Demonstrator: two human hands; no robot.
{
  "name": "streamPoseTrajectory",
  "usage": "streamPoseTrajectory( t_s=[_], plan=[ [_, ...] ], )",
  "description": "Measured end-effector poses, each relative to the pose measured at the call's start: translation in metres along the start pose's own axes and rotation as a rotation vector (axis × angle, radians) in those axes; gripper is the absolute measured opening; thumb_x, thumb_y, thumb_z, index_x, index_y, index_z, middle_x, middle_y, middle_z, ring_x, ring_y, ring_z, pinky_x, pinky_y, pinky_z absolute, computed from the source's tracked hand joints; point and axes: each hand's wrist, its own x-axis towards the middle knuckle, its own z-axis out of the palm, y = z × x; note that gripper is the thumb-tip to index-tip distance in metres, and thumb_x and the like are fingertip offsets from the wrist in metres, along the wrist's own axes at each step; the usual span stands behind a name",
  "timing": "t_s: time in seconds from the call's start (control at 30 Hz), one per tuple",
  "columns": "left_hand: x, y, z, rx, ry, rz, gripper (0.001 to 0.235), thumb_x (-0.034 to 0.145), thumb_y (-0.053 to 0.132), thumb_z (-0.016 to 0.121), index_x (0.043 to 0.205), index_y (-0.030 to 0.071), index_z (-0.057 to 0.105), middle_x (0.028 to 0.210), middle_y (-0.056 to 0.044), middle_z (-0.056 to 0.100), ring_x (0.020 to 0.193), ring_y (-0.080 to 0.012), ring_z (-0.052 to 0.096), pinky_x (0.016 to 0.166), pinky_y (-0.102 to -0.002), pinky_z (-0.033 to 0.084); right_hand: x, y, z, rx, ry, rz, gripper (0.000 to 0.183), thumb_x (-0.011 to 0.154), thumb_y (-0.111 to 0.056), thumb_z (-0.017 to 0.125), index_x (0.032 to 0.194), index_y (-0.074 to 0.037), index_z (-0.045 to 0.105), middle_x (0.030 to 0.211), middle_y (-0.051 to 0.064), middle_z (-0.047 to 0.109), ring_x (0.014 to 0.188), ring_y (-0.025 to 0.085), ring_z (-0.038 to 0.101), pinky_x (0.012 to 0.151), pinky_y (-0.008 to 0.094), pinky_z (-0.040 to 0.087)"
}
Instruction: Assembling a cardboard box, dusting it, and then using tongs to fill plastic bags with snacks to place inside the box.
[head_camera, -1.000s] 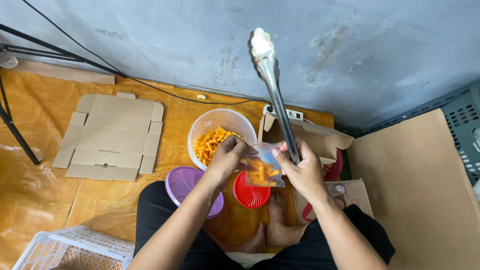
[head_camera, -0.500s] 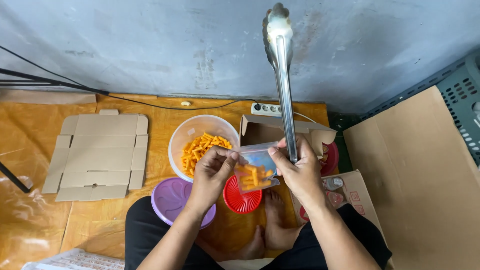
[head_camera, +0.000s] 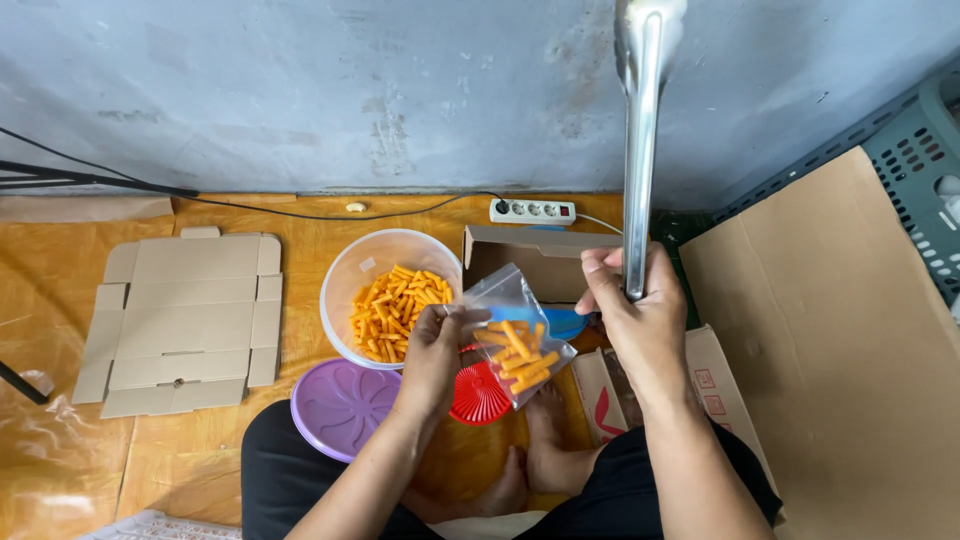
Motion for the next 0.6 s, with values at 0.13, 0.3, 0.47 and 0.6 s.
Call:
streamPoseTrajectory(
  t_s=[0.13,0.3,0.47,0.6],
  plan=[
    [0.007,-0.026,0.004,-0.129,0.056,-0.181,0.022,0.106,0.012,0.045,0.115,-0.008,0.045,0.119,-0.033,0.066,0.093,-0.0342,0.071,0.078,-0.047,0.063,-0.001,-0.005,-0.002,-0.012,0.043,0.055,0.013,0.098,-0.01,0.066,0.102,-0.006,0.054,0.108,0.015,0.074,0.058,0.013,0.068,0.054,0.023,0.048],
    [0.028,-0.039,0.027,-0.282,0.096,-0.198,0.023,0.101,0.007,0.046,0.119,-0.007,0.04,0.115,-0.028,0.052,0.097,-0.0379,0.067,0.093,-0.053,0.057,-0.002,0.002,-0.001,-0.016,0.029,0.028,0.011,0.099,-0.01,0.066,0.101,-0.004,0.056,0.106,0.016,0.073,0.057,0.013,0.068,0.051,0.02,0.044],
    [0.061,-0.055,0.047,-0.4,0.148,-0.15,0.026,0.097,0.004,0.05,0.118,-0.006,0.038,0.117,-0.027,0.041,0.1,-0.0372,0.066,0.102,-0.054,0.055,0.0,0.004,-0.002,-0.002,0.035,0.024,0.012,0.1,-0.011,0.066,0.101,-0.004,0.056,0.104,0.016,0.073,0.056,0.013,0.068,0.05,0.02,0.043],
    [0.065,-0.05,0.066,-0.357,0.219,-0.129,0.025,0.098,0.01,0.049,0.118,-0.003,0.042,0.103,-0.017,0.045,0.096,-0.0303,0.061,0.106,-0.051,0.051,-0.002,0.002,-0.003,0.009,0.037,0.029,0.011,0.1,-0.01,0.065,0.102,-0.004,0.056,0.102,0.016,0.072,0.055,0.012,0.067,0.049,0.019,0.041]
  ],
)
